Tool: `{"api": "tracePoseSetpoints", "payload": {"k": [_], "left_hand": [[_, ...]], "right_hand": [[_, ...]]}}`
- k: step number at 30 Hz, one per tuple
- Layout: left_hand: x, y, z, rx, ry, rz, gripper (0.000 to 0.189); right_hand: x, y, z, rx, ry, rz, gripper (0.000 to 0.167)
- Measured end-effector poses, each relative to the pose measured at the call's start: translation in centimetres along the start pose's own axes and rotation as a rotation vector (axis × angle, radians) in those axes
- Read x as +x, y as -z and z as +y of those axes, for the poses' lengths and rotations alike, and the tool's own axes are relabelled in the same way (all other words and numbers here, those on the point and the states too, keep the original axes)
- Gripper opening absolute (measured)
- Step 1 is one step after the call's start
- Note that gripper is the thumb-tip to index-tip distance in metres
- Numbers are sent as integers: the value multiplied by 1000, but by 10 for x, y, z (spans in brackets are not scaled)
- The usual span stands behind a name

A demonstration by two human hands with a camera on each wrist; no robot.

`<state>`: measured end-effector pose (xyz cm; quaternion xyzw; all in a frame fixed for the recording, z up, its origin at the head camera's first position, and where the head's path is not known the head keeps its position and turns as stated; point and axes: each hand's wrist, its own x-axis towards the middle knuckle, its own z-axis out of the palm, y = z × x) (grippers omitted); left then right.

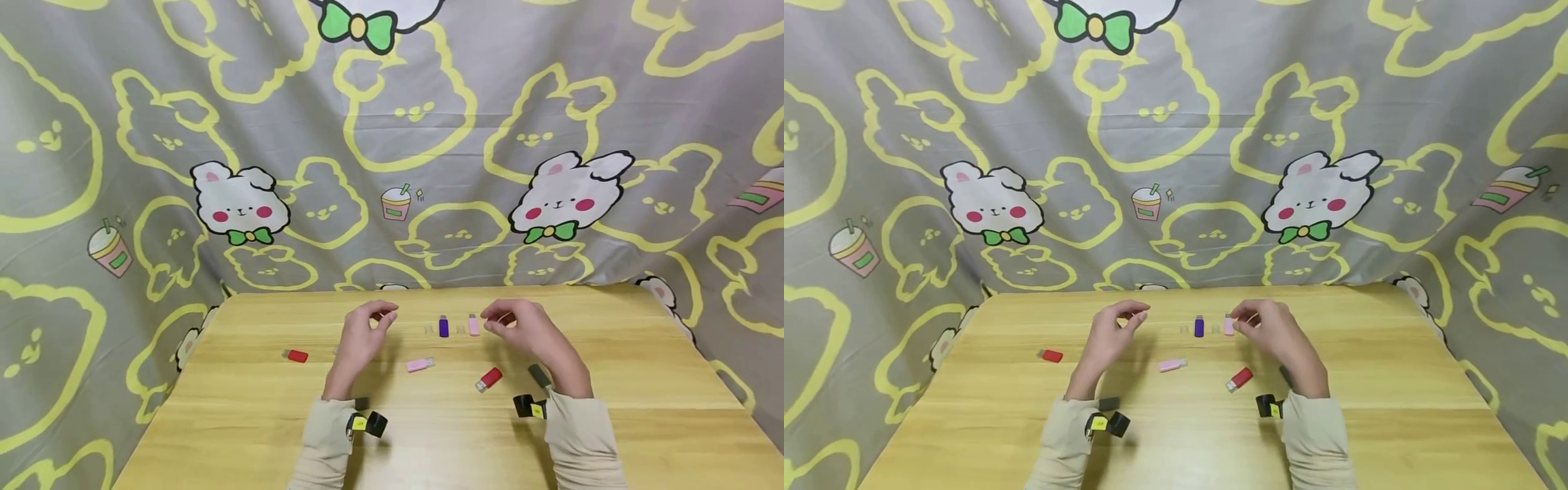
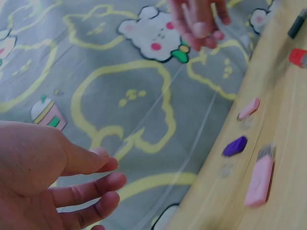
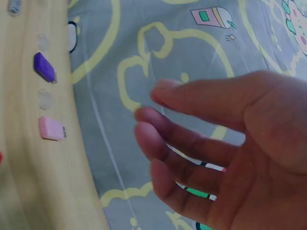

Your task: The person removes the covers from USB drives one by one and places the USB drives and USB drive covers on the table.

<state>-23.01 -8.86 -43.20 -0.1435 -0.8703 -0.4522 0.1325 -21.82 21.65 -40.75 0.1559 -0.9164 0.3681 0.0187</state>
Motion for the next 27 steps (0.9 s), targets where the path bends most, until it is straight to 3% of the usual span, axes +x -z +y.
{"api": "tracePoseSetpoints", "payload": {"k": [4, 9, 13, 19, 27], "left_hand": [[-4, 10, -6, -14, 28, -10, 12], [-5, 18, -10, -22, 22, -20, 12], [-6, 21, -12, -33, 16, -21, 12], [-6, 20, -13, -16, 19, -30, 12], [-7, 20, -12, -26, 31, -41, 11]], "right_hand": [[-5, -9, 1, 10, 25, -144, 13], [-10, -22, 1, 23, -39, -320, 23], [-14, -32, 1, 38, -69, -413, 28], [-16, -43, 2, 16, -70, -410, 35], [-14, -50, 0, -2, -74, -386, 33]]}}
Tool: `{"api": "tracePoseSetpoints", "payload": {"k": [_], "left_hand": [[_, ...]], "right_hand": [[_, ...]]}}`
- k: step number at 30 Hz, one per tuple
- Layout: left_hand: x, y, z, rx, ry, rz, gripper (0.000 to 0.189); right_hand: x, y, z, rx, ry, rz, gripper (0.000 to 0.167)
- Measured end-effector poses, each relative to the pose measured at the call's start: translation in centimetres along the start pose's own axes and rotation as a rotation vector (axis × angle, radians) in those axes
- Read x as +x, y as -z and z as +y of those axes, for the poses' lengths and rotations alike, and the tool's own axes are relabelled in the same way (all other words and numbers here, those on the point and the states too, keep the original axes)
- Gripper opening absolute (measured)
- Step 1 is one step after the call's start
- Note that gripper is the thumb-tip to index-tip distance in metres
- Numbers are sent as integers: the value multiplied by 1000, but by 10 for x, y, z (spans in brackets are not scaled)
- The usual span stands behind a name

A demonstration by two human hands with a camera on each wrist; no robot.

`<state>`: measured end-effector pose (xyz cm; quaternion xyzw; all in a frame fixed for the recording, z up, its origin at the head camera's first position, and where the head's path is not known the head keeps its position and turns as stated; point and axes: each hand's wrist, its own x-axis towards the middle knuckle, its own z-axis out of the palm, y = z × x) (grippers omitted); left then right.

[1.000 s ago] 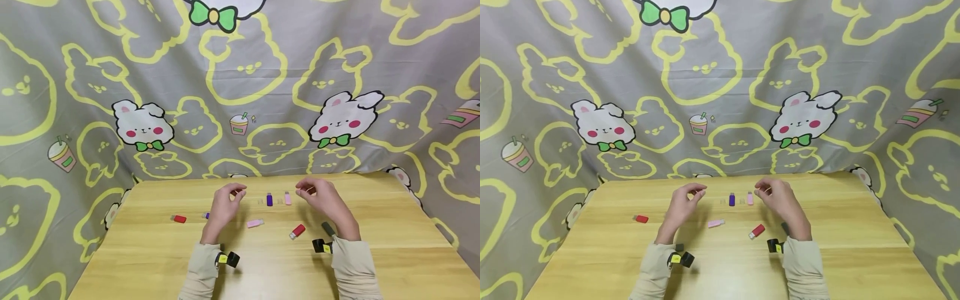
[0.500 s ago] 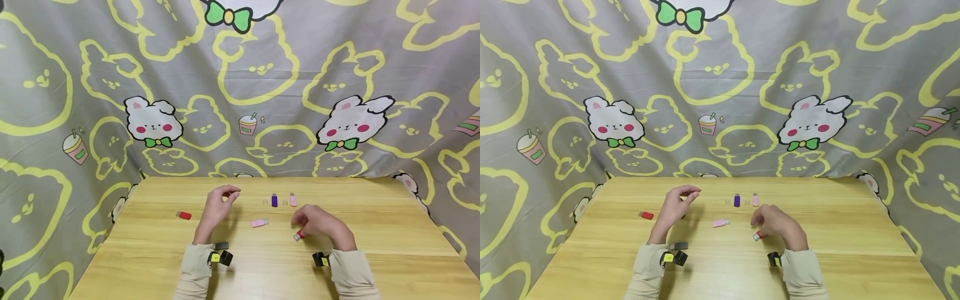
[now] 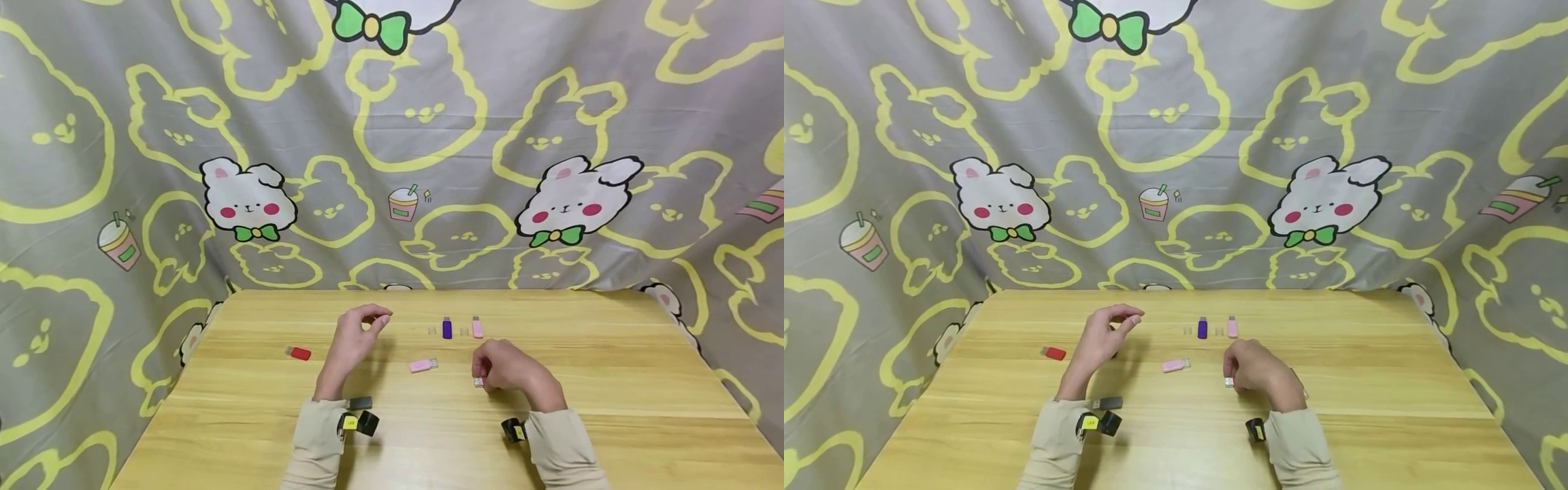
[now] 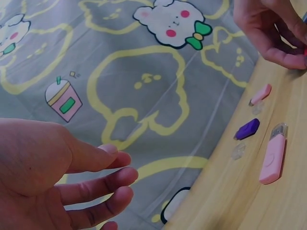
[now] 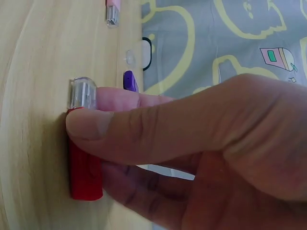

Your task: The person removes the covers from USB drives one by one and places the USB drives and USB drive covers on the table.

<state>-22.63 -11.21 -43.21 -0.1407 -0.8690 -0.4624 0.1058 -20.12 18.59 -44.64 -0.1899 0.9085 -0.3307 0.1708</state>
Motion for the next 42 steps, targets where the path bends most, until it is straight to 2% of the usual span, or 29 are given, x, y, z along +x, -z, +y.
{"api": "tracePoseSetpoints", "payload": {"k": [4, 8, 16, 20, 25, 32, 36, 42], "left_hand": [[1, 0, 0, 5, -8, -4, 11], [0, -2, 0, -5, -5, -8, 11], [1, -10, 9, -13, -6, -56, 12], [0, -17, 14, -16, -20, -108, 13], [-1, -28, 21, -80, -42, -194, 14], [-3, -44, 26, -241, -36, -311, 17], [-4, -51, 27, -309, -28, -318, 16], [-5, -56, 29, -348, 16, -278, 8]], "right_hand": [[1, -1, 1, -11, -18, -2, 34], [2, 1, 2, -19, 9, 18, 31], [7, 7, -4, 62, 84, 210, 18], [10, 7, -8, 113, 124, 269, 12], [12, 6, -16, 151, 134, 305, 11], [14, 6, -26, 172, 200, 350, 11], [15, 5, -29, 188, 225, 355, 11], [16, 2, -31, 209, 206, 368, 11]]}}
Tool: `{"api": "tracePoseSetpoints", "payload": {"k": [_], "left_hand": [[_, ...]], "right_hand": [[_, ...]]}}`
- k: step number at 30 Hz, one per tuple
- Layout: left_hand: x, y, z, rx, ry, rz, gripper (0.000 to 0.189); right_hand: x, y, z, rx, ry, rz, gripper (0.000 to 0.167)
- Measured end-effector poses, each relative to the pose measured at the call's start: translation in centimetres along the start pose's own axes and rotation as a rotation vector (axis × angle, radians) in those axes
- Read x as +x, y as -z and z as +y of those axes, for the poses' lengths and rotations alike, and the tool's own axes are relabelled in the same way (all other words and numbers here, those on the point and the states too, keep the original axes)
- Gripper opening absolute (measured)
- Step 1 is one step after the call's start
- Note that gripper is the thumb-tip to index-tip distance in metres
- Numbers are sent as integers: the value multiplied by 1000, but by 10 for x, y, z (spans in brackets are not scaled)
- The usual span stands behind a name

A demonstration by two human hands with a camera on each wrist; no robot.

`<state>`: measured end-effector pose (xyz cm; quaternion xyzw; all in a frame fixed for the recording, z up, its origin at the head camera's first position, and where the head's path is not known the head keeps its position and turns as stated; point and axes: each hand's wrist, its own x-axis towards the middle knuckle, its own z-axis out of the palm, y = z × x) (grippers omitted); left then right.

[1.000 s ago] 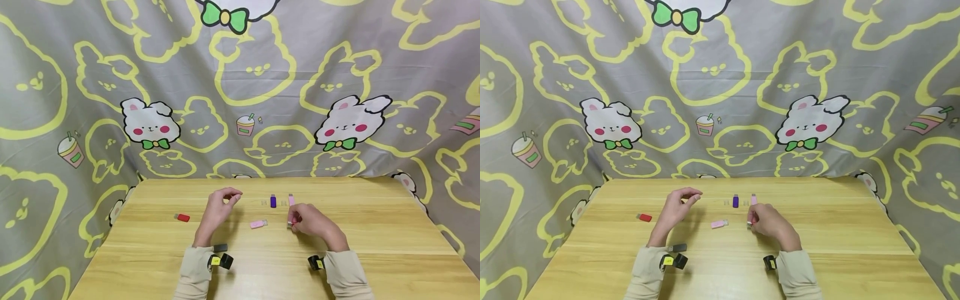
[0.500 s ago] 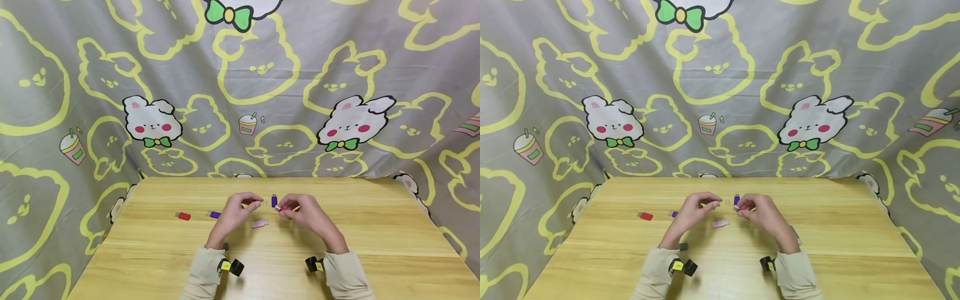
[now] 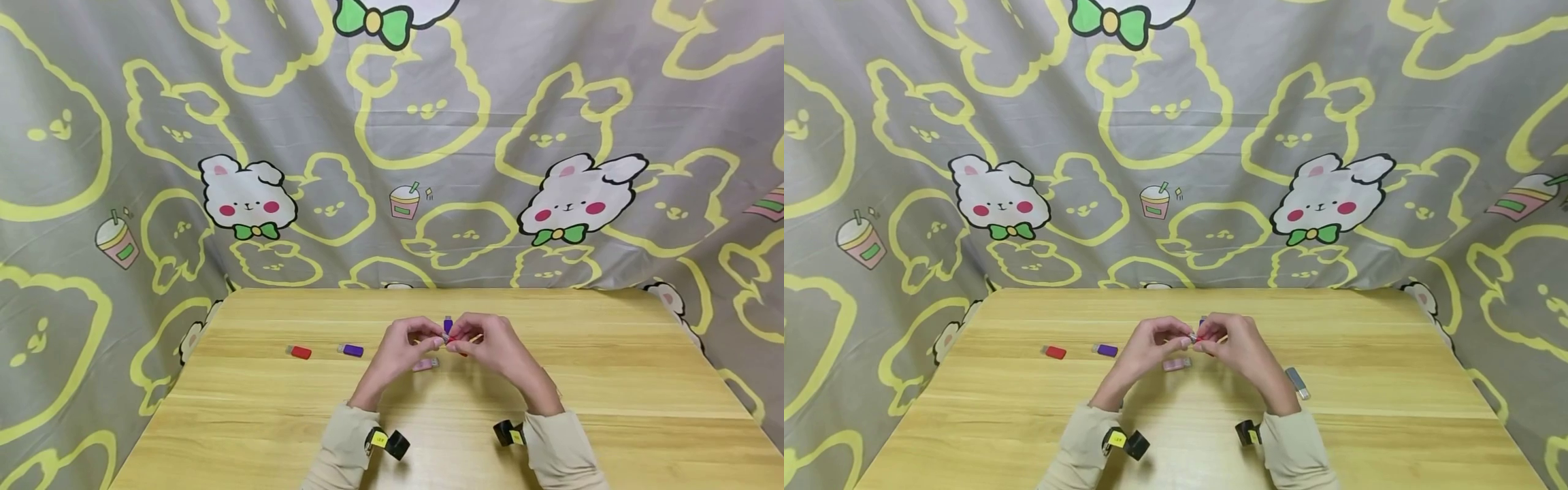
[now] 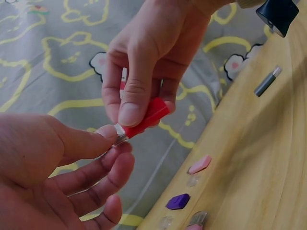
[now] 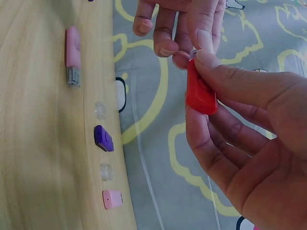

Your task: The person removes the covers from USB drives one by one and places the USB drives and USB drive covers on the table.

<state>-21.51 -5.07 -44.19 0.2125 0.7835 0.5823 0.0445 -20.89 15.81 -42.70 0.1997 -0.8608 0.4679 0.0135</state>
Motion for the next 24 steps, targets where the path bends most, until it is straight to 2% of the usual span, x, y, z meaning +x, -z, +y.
{"api": "tracePoseSetpoints", "payload": {"k": [6, 10, 18, 21, 24], "left_hand": [[1, -3, 0, -44, 17, 32, 8], [1, -5, 1, -23, 21, 39, 10], [-7, -3, 32, 18, 42, 49, 7], [-6, -3, 28, 25, 57, 50, 6], [-3, -2, 13, 17, 67, 49, 7]], "right_hand": [[0, -2, 0, -4, 4, 14, 12], [0, -2, 0, -10, 13, -8, 10], [0, -3, -1, -26, -13, -52, 7], [1, -3, -1, -29, 2, -60, 6], [2, -5, -1, -30, 13, -69, 6]]}}
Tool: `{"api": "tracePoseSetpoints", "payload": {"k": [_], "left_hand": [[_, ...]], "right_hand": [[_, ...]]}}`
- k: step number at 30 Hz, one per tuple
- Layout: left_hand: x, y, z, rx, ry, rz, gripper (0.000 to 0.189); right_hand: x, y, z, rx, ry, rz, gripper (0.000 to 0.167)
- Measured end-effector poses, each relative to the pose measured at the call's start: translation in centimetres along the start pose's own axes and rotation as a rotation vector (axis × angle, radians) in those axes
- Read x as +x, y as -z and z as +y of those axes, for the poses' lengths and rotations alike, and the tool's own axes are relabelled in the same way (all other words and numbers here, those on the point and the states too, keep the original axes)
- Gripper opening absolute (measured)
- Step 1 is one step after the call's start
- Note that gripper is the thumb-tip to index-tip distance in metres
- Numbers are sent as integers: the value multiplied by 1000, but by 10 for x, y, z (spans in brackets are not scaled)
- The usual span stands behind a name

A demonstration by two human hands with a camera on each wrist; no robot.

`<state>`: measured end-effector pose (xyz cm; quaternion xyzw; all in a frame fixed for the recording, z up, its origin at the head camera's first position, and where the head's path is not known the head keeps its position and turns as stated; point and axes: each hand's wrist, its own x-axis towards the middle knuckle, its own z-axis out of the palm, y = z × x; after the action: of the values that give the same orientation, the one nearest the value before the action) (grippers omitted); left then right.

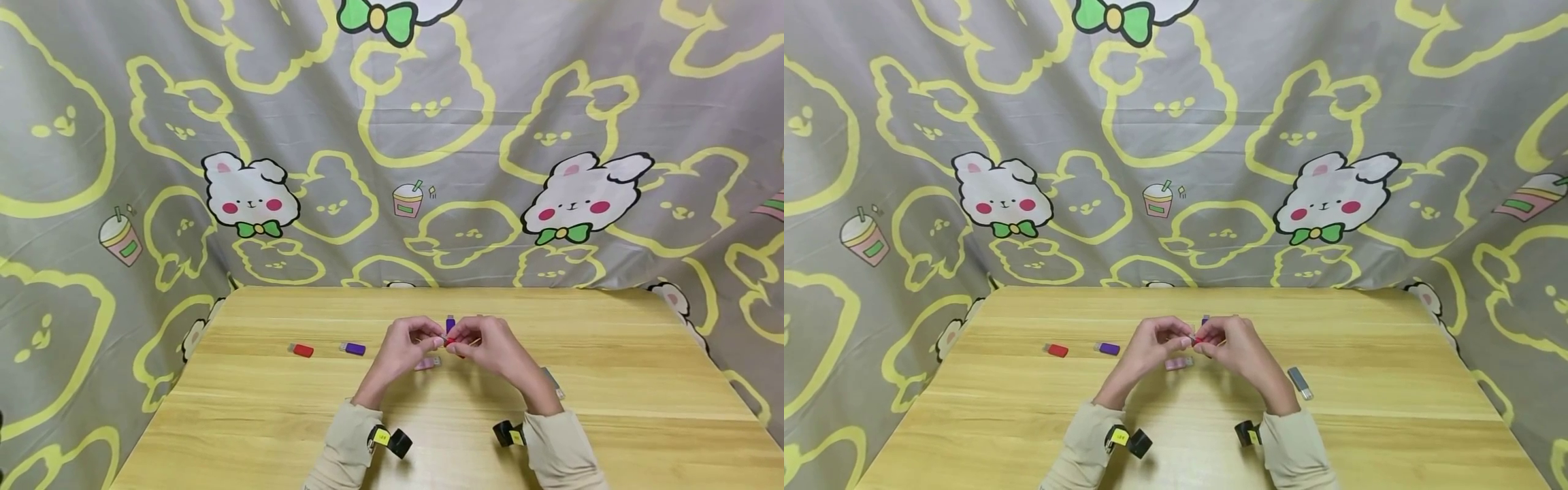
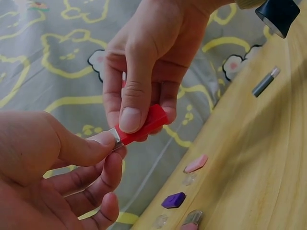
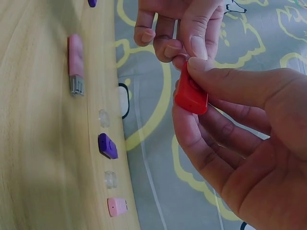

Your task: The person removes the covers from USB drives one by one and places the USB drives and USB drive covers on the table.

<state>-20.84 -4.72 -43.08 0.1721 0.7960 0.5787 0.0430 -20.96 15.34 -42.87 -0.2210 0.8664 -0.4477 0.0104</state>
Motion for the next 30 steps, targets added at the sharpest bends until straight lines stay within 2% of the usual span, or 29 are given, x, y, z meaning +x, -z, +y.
{"api": "tracePoseSetpoints", "payload": {"k": [4, 8, 17, 22, 25, 30], "left_hand": [[4, 2, -13, 3, -17, 2, 7], [5, 4, -16, 19, -23, -2, 6], [6, 7, -14, 19, 18, -8, 9], [9, 6, -12, 19, 17, -9, 7], [9, 17, -13, 25, 8, 47, 7], [5, 50, -17, 10, -13, 230, 6]], "right_hand": [[1, 0, 0, 6, 9, -8, 6], [2, 0, 0, 13, 2, -17, 7], [2, 0, -2, 30, -24, -39, 6], [1, 4, -4, 7, -34, -30, 7], [-3, 11, -2, -16, -59, -23, 8], [-11, 25, 5, -32, -124, 34, 9]]}}
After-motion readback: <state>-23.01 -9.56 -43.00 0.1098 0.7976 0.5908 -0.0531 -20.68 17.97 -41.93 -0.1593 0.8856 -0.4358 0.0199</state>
